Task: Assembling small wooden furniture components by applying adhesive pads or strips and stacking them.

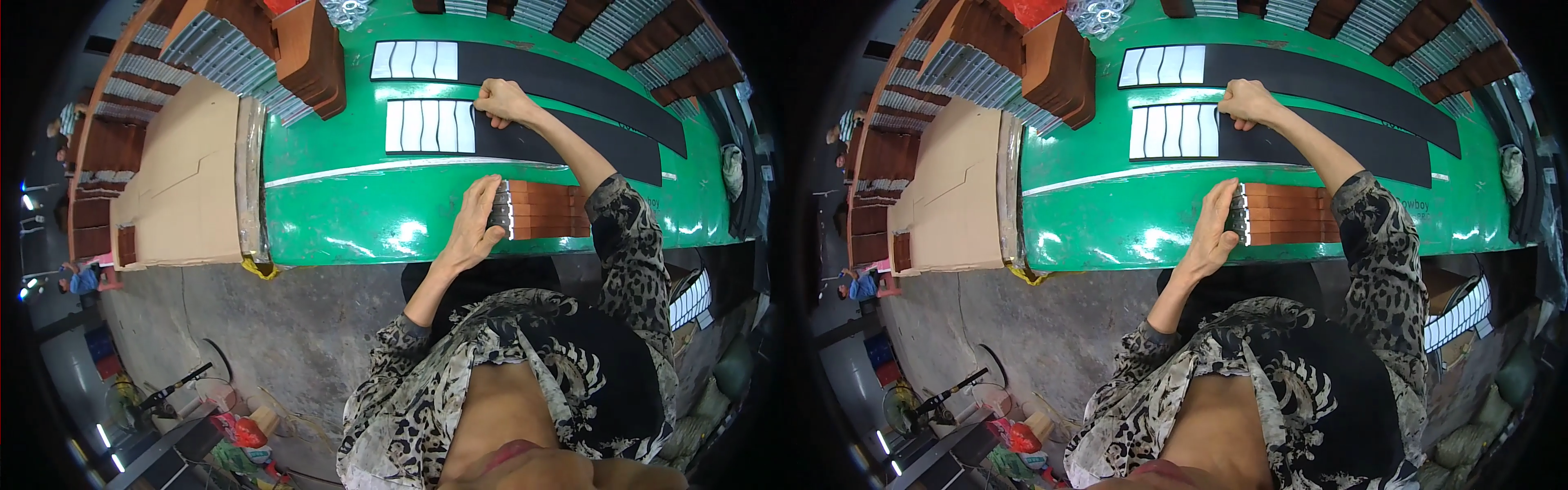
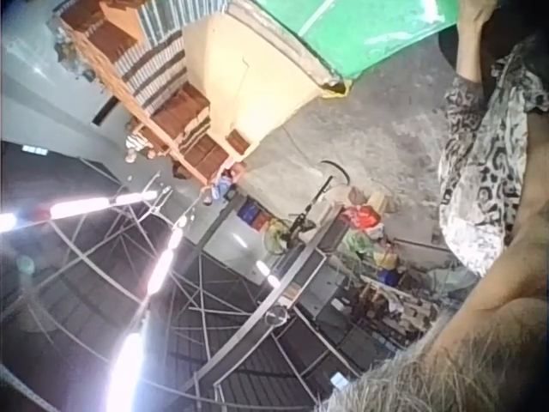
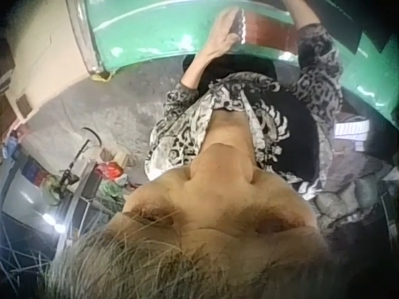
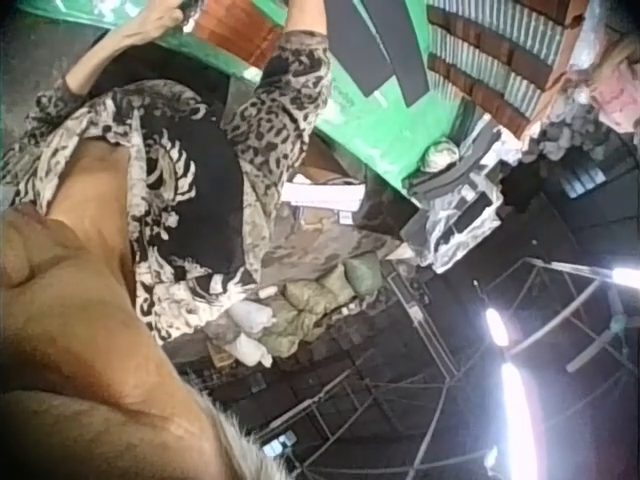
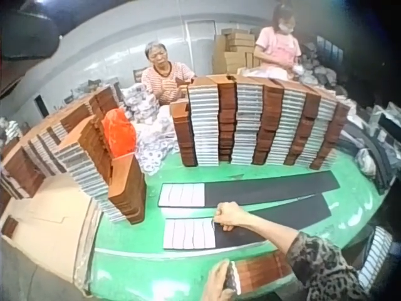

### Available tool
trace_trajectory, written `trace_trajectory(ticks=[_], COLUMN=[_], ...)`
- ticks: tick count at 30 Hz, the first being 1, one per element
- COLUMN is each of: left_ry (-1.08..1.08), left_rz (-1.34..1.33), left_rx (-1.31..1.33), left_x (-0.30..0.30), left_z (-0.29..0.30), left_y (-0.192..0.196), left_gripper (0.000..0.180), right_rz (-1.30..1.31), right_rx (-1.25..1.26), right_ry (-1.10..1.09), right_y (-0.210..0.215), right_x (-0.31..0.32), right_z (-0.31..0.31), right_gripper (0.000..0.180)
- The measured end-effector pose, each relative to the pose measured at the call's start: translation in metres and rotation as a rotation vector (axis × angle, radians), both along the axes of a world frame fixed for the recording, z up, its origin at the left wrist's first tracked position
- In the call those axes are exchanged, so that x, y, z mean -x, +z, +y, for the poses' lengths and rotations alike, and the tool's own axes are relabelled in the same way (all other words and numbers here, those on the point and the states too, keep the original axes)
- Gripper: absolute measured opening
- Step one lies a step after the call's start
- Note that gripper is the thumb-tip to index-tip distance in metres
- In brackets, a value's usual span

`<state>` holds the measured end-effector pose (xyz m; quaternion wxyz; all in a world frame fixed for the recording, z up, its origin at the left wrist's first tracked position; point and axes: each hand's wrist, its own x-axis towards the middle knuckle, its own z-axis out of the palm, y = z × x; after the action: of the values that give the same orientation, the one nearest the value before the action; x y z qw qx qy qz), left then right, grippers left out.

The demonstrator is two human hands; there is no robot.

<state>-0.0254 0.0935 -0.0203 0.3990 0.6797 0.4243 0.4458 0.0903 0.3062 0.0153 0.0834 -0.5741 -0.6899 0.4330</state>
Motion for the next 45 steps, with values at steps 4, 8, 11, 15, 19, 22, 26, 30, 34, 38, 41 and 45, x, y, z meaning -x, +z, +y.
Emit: trace_trajectory(ticks=[4,8,11,15,19,22,26,30,34,38,41,45], left_ry=[0.064,0.077,-0.032,0.012,0.015,0.025,0.023,0.025,0.059,0.039,0.030,-0.001], left_rz=[0.020,0.040,0.006,0.011,0.012,0.007,0.003,0.003,0.023,0.010,0.014,0.045], left_rx=[-0.035,-0.014,-0.004,0.024,0.016,0.022,0.018,0.011,0.009,-0.007,-0.010,-0.067], left_x=[0.013,0.007,-0.004,0.010,0.007,0.007,0.006,0.005,0.008,0.008,0.007,0.000], left_z=[-0.004,-0.010,-0.002,-0.020,-0.015,-0.013,-0.010,-0.011,-0.019,-0.018,-0.017,-0.004], left_y=[0.000,-0.016,-0.004,-0.003,-0.008,-0.003,-0.003,-0.006,-0.008,-0.010,-0.006,-0.007], left_gripper=[0.089,0.077,0.066,0.067,0.071,0.081,0.083,0.082,0.078,0.076,0.074,0.075], right_rz=[-0.161,-0.188,-0.201,-0.120,-0.113,-0.121,-0.148,-0.109,0.062,0.162,0.252,0.320], right_rx=[-0.110,-0.243,-0.268,-0.060,-0.014,-0.033,-0.063,-0.040,0.037,-0.028,-0.106,-0.152], right_ry=[0.150,0.201,0.177,0.060,0.020,0.013,0.018,-0.009,-0.041,-0.037,0.018,0.119], right_y=[-0.004,-0.026,-0.035,-0.008,-0.004,-0.004,-0.003,-0.003,-0.005,-0.013,-0.016,-0.021], right_x=[0.025,0.020,-0.017,0.021,0.021,0.024,0.025,0.023,0.022,0.005,-0.004,-0.028], right_z=[0.004,0.006,0.017,-0.008,-0.004,0.000,0.002,0.000,-0.009,-0.019,-0.023,-0.013], right_gripper=[0.027,0.023,0.026,0.022,0.020,0.020,0.018,0.019,0.015,0.012,0.011,0.013])
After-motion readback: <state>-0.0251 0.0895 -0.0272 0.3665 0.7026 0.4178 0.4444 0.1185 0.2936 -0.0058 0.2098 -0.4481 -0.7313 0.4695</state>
